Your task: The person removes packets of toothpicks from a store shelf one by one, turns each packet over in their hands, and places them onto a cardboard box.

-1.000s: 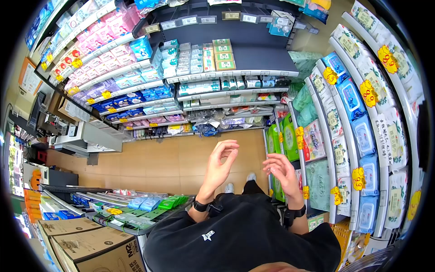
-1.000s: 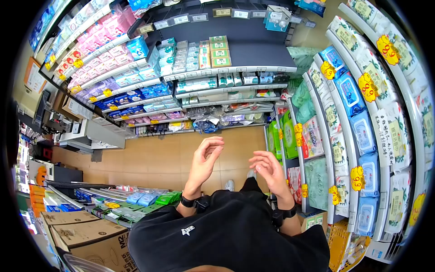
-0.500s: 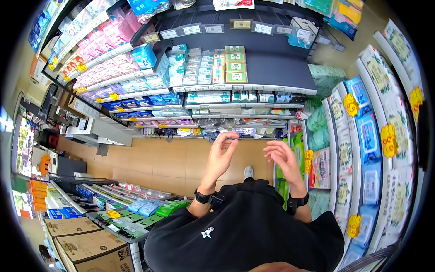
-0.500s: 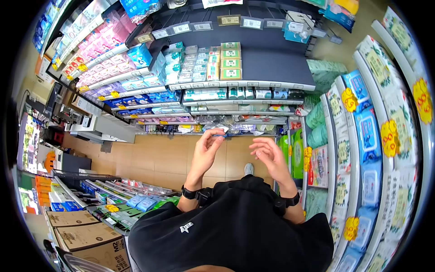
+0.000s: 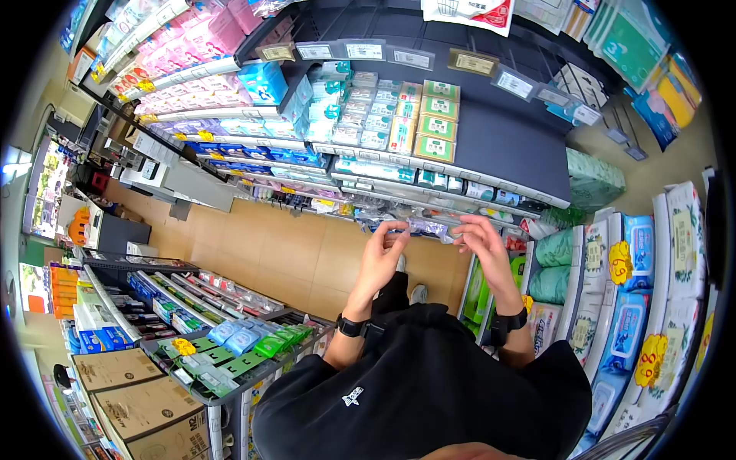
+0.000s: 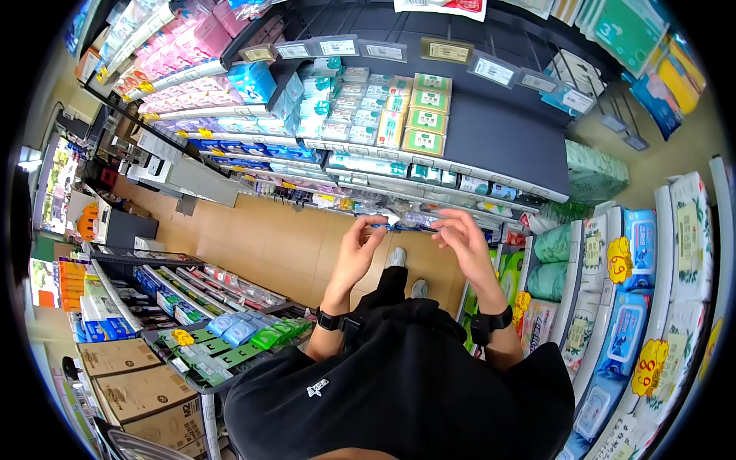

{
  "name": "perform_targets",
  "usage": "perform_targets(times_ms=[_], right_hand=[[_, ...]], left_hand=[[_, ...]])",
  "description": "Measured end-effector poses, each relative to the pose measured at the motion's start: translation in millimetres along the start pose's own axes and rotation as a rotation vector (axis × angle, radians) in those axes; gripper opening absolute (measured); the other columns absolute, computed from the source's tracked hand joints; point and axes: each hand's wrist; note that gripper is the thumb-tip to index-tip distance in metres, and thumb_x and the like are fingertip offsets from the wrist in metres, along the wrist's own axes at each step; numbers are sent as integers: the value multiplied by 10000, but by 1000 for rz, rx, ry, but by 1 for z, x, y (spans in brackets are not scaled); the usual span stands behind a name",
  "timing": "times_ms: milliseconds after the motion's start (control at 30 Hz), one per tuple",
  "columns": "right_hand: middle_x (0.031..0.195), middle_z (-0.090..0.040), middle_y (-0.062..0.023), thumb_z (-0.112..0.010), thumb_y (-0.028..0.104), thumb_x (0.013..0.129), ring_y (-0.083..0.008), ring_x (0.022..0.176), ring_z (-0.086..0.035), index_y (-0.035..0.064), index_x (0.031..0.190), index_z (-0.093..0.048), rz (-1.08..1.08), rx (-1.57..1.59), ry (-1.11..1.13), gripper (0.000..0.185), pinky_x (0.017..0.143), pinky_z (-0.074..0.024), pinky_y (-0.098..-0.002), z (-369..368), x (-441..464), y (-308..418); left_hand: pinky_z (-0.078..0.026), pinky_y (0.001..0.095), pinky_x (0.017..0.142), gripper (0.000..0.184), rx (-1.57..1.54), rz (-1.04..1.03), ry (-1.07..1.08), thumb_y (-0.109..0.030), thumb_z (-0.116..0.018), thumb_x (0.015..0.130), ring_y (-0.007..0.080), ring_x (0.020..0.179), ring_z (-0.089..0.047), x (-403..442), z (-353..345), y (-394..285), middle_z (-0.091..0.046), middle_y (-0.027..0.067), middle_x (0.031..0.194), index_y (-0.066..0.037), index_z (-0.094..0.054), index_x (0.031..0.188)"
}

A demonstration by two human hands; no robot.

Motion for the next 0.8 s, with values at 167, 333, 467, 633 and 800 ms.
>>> perform_targets(times_ms=[167, 333, 467, 633, 800], right_hand=[[1175, -665, -103, -541, 133, 1010, -160, 977, -637, 58, 1321, -529, -10, -16, -49, 320, 813, -494, -297, -3, 48, -10], [1183, -667, -91, -547, 146, 1019, -166, 973, -648, 57, 1313, -530, -41, -36, -115, 308, 804, -501, -292, 5, 92, -26], [1253, -635, -101, -554, 145, 1016, -185, 1002, -663, 44, 1296, -531, -69, -38, -207, 299, 812, -518, -296, 5, 113, -27], [1297, -593, -93, -553, 146, 1013, -208, 1093, -652, 48, 1307, -531, -99, -35, -292, 310, 860, -527, -321, 15, 143, -48], [1349, -546, -115, -541, 173, 1015, -231, 1134, -643, 45, 1349, -503, -94, -82, -323, 360, 879, -525, -331, 34, 171, -73]], left_hand=[[-523, 301, 818, 280, -4, -83, 50, -173, -640, 979, 171, 923, -673, 64, 5, -2, -708, 117, 1027, -8, -598, 1201], [-517, 313, 833, 338, 103, -86, 132, -205, -634, 986, 183, 1008, -659, 126, 2, -4, -680, 112, 1131, 3, -574, 1245], [-536, 362, 787, 423, 199, -76, 161, -265, -658, 958, 267, 957, -693, 168, -4, 3, -690, 181, 1084, 2, -544, 1266], [-540, 394, 767, 475, 296, -231, 167, -264, -690, 929, 301, 934, -701, 207, -13, 16, -682, 233, 1071, 19, -524, 1271], [-546, 444, 772, 532, 360, -254, 160, -217, -711, 892, 354, 917, -706, 231, -24, 18, -661, 290, 1103, 53, -478, 1286]])
Point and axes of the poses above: each hand's wrist, its own x-axis towards the middle knuckle, its own z-axis out of the back of the hand, y = z × x
